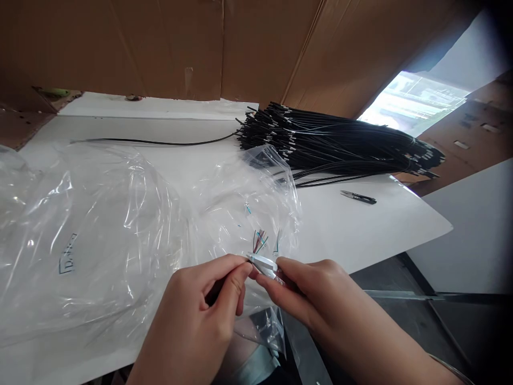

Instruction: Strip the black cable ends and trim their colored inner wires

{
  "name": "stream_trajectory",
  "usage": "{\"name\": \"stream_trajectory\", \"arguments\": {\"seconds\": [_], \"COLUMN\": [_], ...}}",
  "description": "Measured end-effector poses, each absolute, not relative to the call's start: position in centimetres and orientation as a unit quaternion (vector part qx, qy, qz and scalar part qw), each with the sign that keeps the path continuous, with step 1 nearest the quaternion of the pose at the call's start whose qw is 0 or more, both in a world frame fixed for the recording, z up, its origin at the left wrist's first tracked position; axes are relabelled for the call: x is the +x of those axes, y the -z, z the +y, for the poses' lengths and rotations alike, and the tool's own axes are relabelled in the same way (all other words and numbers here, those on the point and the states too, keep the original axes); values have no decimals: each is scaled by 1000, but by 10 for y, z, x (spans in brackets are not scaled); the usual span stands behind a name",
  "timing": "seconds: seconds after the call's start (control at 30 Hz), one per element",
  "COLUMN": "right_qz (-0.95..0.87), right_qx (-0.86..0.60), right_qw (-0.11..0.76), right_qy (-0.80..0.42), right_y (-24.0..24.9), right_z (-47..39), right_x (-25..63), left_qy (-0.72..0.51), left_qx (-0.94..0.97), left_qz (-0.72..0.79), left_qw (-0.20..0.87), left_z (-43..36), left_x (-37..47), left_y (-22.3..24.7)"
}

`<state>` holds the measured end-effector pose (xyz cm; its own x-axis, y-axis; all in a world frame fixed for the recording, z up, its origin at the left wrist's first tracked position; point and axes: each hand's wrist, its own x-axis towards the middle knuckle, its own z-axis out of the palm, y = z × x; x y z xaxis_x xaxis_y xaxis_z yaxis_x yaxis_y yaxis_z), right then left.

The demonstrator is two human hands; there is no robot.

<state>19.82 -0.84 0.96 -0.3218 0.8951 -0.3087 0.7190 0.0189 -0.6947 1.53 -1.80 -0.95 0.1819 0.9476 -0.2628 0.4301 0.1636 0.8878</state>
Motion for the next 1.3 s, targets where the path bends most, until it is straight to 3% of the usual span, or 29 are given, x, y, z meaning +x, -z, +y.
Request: {"name": "stream_trajectory", "arguments": {"seconds": [0.17,0.43,0.63,0.83,1.13,1.3], "right_qz": [-700,-686,-719,-748,-776,-817], "right_qx": [-587,-574,-530,-520,-511,-509], "right_qw": [83,140,170,156,148,125], "right_qy": [-398,-425,-416,-382,-338,-239], "right_y": [-6,-10,-8,-6,-7,-6], "right_z": [-9,-8,-12,-11,-14,-16], "right_x": [202,217,203,194,192,190], "left_qy": [-260,-306,-365,-383,-370,-383], "left_qx": [577,460,326,240,210,234], "left_qz": [594,594,469,397,355,380], "left_qw": [497,585,735,799,833,809], "left_z": [-14,-17,-19,-19,-20,-19], "left_x": [21,16,9,4,0,3], "left_y": [11,5,10,8,12,10]}}
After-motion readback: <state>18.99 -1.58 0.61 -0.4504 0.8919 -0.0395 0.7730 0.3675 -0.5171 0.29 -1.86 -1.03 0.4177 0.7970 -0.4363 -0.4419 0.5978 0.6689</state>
